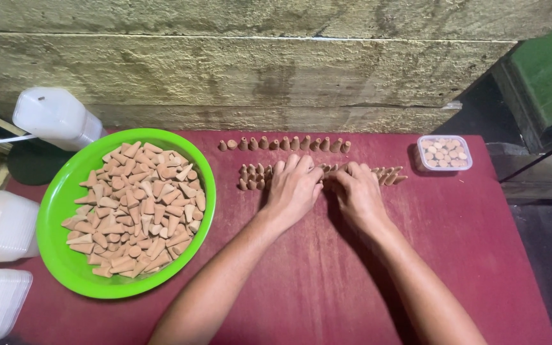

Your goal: The person organizes a large quantity of incense cones by taking them from a green bowl and arranging them into neat rows on a red surface.

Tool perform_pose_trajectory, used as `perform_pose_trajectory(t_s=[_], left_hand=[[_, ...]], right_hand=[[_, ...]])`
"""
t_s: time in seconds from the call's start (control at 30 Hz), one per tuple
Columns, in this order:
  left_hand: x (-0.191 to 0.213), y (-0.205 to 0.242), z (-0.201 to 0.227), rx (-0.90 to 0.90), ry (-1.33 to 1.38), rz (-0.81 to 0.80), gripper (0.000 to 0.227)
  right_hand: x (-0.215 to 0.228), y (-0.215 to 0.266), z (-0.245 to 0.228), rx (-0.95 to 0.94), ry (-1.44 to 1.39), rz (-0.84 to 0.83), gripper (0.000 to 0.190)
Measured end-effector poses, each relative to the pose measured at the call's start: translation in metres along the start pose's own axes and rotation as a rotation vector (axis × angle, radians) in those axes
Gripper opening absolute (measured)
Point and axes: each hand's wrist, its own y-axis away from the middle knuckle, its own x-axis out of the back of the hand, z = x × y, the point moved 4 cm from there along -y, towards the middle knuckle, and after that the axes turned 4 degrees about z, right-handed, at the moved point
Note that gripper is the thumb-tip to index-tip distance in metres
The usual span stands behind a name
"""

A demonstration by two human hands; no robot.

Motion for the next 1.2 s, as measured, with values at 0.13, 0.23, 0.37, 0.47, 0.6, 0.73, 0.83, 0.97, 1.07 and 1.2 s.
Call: perform_pose_trajectory(t_s=[0.13,0.23,0.37,0.47,0.6,0.73,0.83,0.97,1.07,1.2], left_hand=[[-0.001,0.001,-0.001,0.0,0.008,0.0,0.017],[-0.004,0.002,-0.002,-0.007,0.022,0.009,0.018],[-0.004,0.0,-0.001,-0.017,0.008,0.007,0.018],[-0.005,0.0,-0.001,-0.018,-0.002,0.009,0.017],[-0.007,0.0,-0.001,-0.022,-0.007,0.01,0.016],[-0.01,0.001,-0.002,-0.025,-0.008,0.021,0.016],[-0.01,0.002,-0.002,-0.024,-0.009,0.018,0.017],[-0.004,0.005,-0.005,-0.02,-0.001,0.015,0.018],[0.008,0.012,-0.004,-0.005,0.012,0.029,0.021],[0.037,0.031,0.001,0.012,0.016,0.085,0.03]], right_hand=[[-0.013,0.008,0.017,-0.004,0.013,0.001,0.011],[-0.006,0.009,0.013,-0.009,0.063,0.022,0.02],[-0.008,0.007,0.017,-0.005,0.089,0.051,0.013],[-0.006,0.006,0.013,-0.011,0.109,0.049,0.011],[-0.014,0.005,0.024,-0.032,0.088,0.037,0.012],[-0.019,0.005,0.028,-0.024,0.081,0.026,0.012],[-0.022,0.007,0.03,-0.02,0.084,0.017,0.012],[-0.018,0.006,0.027,-0.027,0.091,0.03,0.014],[-0.003,0.006,0.015,-0.006,0.098,0.077,0.014],[0.005,0.006,0.012,0.055,0.113,0.147,0.012]])
